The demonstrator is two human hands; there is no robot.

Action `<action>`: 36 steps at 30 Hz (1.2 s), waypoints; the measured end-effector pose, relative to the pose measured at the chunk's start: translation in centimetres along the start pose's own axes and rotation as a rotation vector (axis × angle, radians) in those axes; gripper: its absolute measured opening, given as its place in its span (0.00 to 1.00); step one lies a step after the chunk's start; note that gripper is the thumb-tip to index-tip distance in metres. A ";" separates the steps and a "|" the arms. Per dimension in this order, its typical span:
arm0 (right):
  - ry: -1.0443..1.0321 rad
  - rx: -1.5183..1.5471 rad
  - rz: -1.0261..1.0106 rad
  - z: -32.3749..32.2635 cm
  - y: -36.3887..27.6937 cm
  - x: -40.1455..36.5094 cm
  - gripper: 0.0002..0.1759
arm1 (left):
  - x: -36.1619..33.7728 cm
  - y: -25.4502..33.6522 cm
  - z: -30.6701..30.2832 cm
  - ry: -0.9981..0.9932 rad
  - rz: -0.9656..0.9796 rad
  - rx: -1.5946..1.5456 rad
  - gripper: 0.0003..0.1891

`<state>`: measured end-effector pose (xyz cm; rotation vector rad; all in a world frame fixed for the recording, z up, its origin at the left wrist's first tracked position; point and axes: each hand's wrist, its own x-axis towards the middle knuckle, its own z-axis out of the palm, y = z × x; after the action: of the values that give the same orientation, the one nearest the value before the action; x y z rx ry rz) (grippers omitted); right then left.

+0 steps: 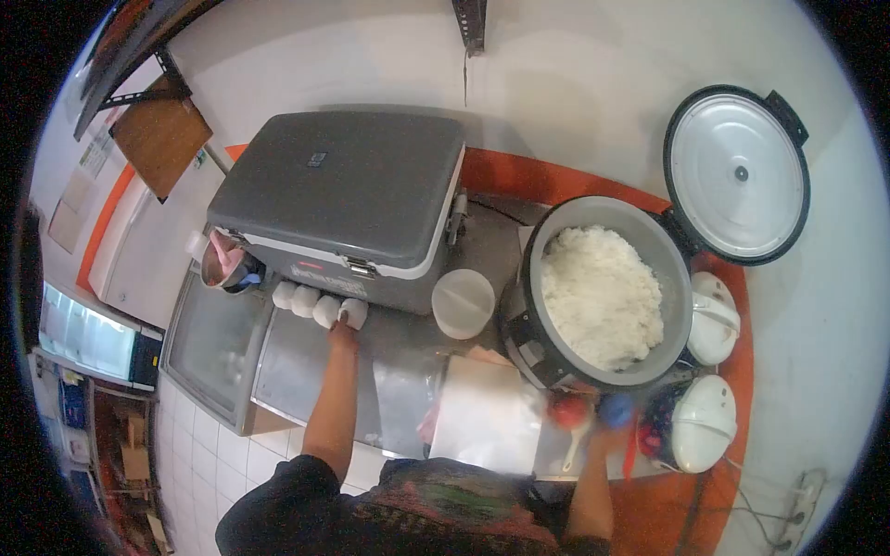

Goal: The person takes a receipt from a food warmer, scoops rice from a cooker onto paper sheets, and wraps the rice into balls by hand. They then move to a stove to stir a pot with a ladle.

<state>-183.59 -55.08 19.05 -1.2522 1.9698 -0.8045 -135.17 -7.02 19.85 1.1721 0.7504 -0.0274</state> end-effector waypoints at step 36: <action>-0.847 -0.737 -1.209 1.2 -37.0 -17.4 0.14 | -36.0 -2.1 15.2 -1.078 1.120 0.207 0.31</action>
<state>-157.85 -52.19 50.67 -2.6898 0.6480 0.1165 -155.54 -33.36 40.38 1.4033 -0.9055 0.1894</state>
